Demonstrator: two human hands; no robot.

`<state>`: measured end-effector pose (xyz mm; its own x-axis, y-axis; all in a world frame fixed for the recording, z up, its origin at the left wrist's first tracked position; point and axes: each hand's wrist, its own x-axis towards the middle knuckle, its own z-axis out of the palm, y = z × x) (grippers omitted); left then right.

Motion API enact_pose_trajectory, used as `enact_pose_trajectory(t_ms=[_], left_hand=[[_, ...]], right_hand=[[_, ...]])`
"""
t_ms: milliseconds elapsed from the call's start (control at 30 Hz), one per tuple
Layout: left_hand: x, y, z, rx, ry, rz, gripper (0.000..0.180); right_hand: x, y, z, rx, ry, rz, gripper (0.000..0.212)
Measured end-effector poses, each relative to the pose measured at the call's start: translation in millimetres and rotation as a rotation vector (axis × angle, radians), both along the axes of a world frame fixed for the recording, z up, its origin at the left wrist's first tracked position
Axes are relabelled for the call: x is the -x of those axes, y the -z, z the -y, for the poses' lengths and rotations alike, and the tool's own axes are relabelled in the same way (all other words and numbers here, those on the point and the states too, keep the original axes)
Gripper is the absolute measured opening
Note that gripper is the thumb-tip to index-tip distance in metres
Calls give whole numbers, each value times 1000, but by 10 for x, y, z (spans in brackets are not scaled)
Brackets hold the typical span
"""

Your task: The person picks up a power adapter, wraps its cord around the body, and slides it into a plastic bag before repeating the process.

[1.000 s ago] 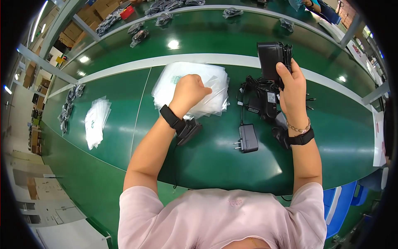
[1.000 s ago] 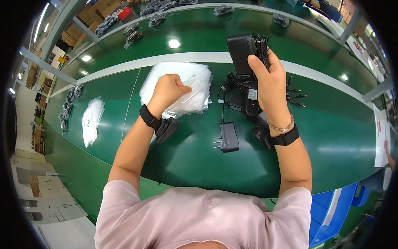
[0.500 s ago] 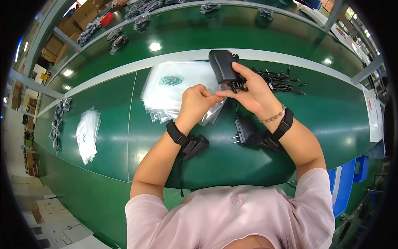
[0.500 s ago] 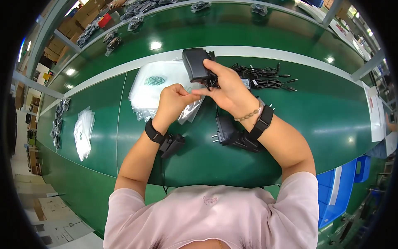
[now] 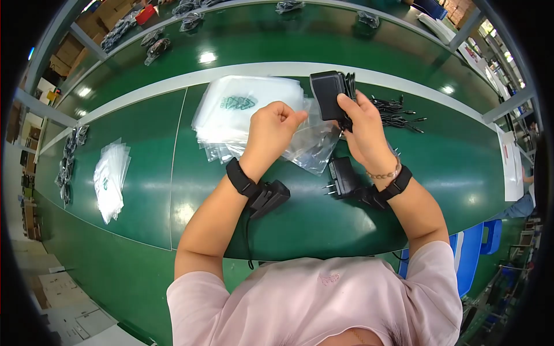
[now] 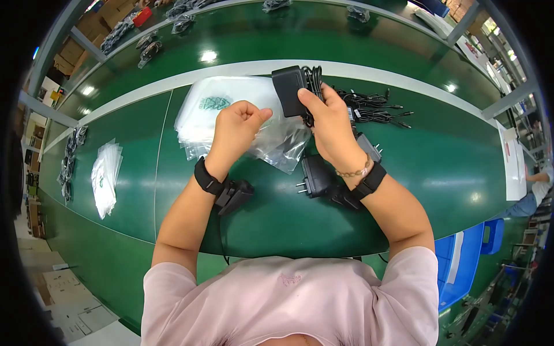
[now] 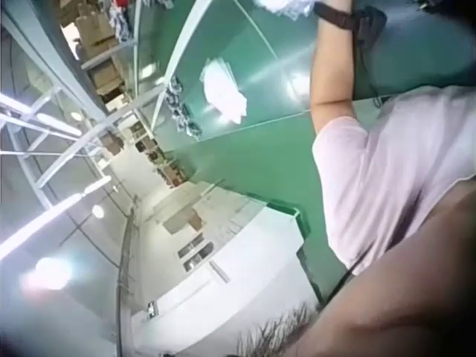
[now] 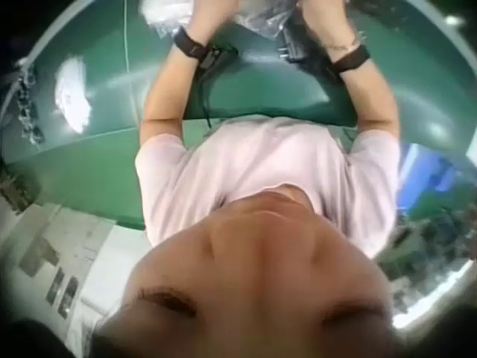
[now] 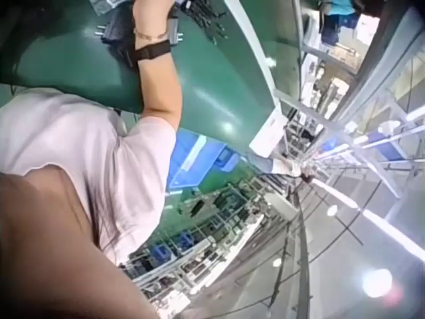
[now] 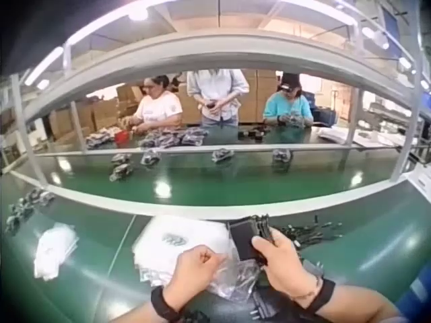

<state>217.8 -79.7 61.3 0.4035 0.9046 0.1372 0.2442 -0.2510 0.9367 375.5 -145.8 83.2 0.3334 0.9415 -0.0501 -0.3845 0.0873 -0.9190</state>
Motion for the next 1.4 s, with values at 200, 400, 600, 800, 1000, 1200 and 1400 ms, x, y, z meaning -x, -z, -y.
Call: enact_pose_trajectory(t_ms=[200,400,600,800,1000,1200,1400], left_hand=[[-8,-49,-21,53,-157,263,21],[83,-277,25,-175,-135,314,18],[110,-391,130,-324,-46,222,15],[102,-345,136,-972,-50,-29,11],[24,-355,269,-597,-61,125,7],[-29,-490,359,-905,-163,211,5],[79,-568,389,-768,-46,110,5]], right_hand=[[164,-46,195,-255,87,958,40],[223,-155,216,-290,-141,1234,50],[314,-225,165,-263,-250,1486,46],[104,-199,-92,59,-452,465,32],[139,-255,-3,104,-327,-193,28],[360,-74,-3,-615,121,935,33],[323,-186,1,-792,154,1325,35]])
